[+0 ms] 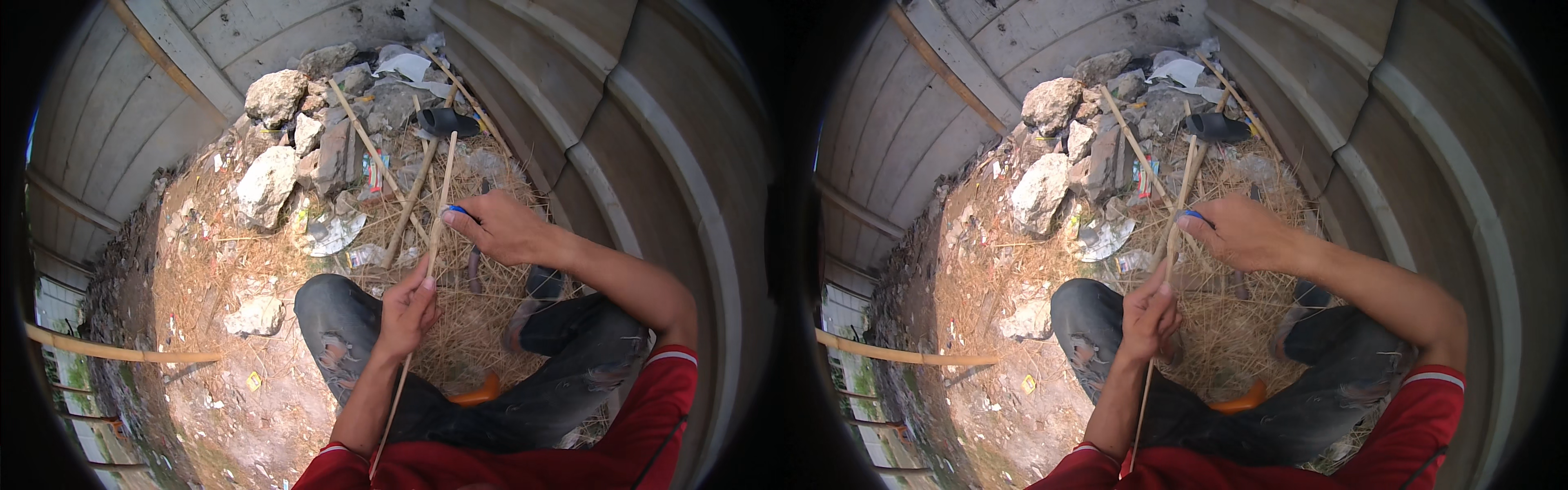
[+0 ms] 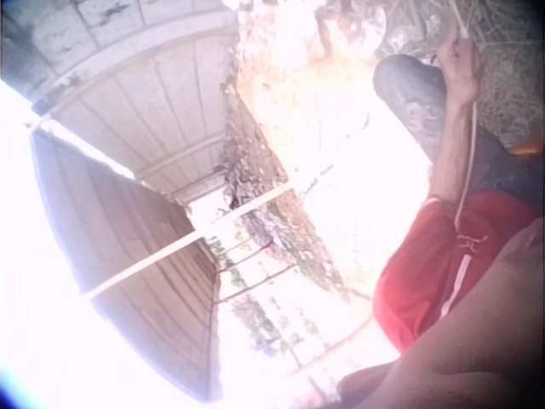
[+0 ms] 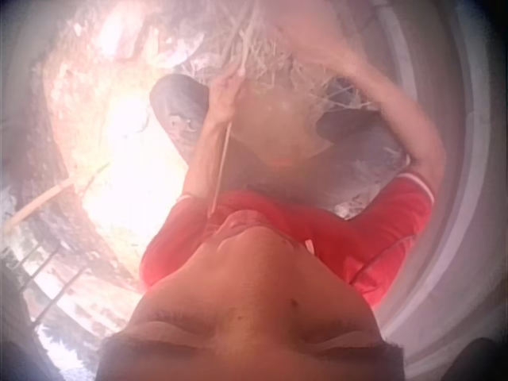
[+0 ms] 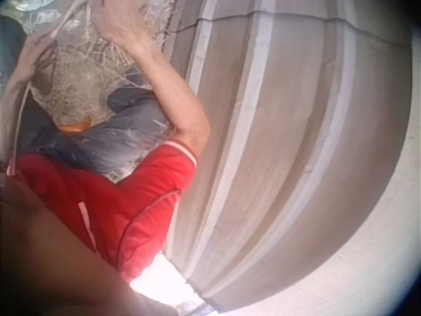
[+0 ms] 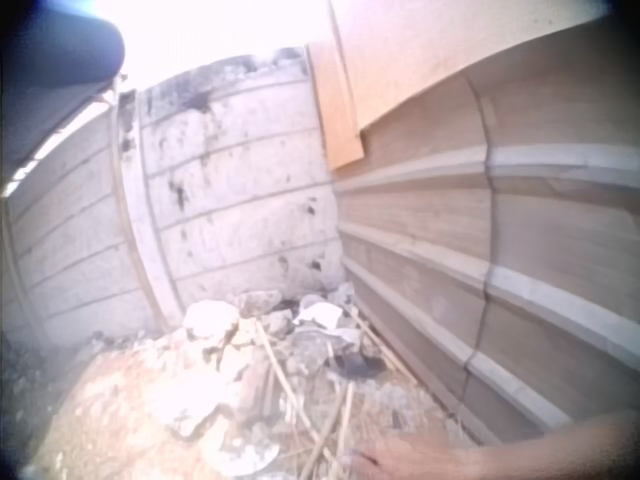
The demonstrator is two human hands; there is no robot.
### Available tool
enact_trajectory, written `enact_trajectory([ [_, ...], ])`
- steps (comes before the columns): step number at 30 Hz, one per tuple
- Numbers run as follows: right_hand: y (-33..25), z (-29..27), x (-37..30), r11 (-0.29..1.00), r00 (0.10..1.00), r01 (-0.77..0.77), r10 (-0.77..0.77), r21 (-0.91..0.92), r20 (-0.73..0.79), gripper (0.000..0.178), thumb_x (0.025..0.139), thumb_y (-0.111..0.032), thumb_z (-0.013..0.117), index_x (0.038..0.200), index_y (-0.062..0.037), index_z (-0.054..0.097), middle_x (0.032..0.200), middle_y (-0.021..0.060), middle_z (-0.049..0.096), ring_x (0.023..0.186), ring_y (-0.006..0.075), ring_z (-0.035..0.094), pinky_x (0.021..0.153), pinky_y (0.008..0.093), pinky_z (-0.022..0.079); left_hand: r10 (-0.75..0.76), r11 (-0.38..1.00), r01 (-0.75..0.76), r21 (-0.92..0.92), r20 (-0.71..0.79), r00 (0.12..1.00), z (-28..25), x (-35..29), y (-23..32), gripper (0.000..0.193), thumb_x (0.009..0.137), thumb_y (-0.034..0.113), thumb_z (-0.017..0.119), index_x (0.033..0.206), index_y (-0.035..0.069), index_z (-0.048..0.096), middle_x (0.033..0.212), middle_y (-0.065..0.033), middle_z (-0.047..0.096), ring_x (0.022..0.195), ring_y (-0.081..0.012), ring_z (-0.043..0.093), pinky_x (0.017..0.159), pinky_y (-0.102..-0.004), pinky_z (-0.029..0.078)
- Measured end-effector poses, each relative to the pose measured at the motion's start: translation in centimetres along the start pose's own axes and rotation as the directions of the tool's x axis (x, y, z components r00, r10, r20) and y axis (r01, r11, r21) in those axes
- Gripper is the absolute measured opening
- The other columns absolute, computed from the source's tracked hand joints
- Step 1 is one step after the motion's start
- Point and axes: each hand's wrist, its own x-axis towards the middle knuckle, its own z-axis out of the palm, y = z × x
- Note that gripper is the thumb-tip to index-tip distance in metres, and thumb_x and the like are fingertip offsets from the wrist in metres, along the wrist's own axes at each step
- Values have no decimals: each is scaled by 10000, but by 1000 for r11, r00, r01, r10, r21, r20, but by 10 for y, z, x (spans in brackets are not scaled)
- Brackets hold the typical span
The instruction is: The person sits on the ground and uses a blue utility knife to shave the surface of a long bamboo stick. They hold the stick with their left hand and scrape the blade along its length with their right hand, removing the outer layer.
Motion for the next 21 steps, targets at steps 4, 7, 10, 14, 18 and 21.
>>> enact_trajectory([
  [4,1,-7,12,999,998,-51,52,-18,34,471,1063,-398,482,951,15,680,712,249,628,691,463,624,675,512,481,11,1000,-11,-19,-17,1000,-3,-1,0,485,1099,136,443,1557,1,361,548,56,336,418,-37,259,419,-218,267],
  [7,0,7,-2,996,997,74,-74,46,-15,503,1063,-429,481,921,15,671,672,215,609,619,387,621,645,465,482,12,1000,-12,-5,-4,1000,-2,0,3,487,1099,139,443,1557,-2,359,550,57,337,420,-32,256,417,-216,269],
  [10,8,6,4,979,992,3,-29,205,123,568,1053,-482,484,837,17,647,606,144,544,565,260,570,596,413,453,13,1000,-13,-7,16,1000,-5,-2,4,489,1099,140,441,1557,-7,356,551,59,336,422,-29,253,417,-215,268],
  [14,16,1,6,898,939,-222,93,379,331,606,1042,-512,489,764,14,600,585,79,464,563,174,481,564,369,400,-3,999,5,-47,37,999,-1,-1,3,491,1099,141,439,1558,-10,351,546,62,334,422,-27,251,417,-215,265],
  [18,10,-4,5,930,981,-179,145,320,128,577,1041,-488,499,770,14,587,603,87,468,568,180,478,576,385,395,17,998,-14,-55,41,999,0,0,5,492,1100,141,440,1559,-11,350,541,61,336,422,-26,250,418,-216,264],
  [21,8,-10,2,980,989,-40,67,194,-131,516,1048,-440,513,799,7,576,609,92,467,564,197,455,569,383,386,9,1000,-8,-11,36,999,-1,-1,3,489,1099,135,441,1557,-14,351,541,60,338,422,-28,247,418,-220,266],
])
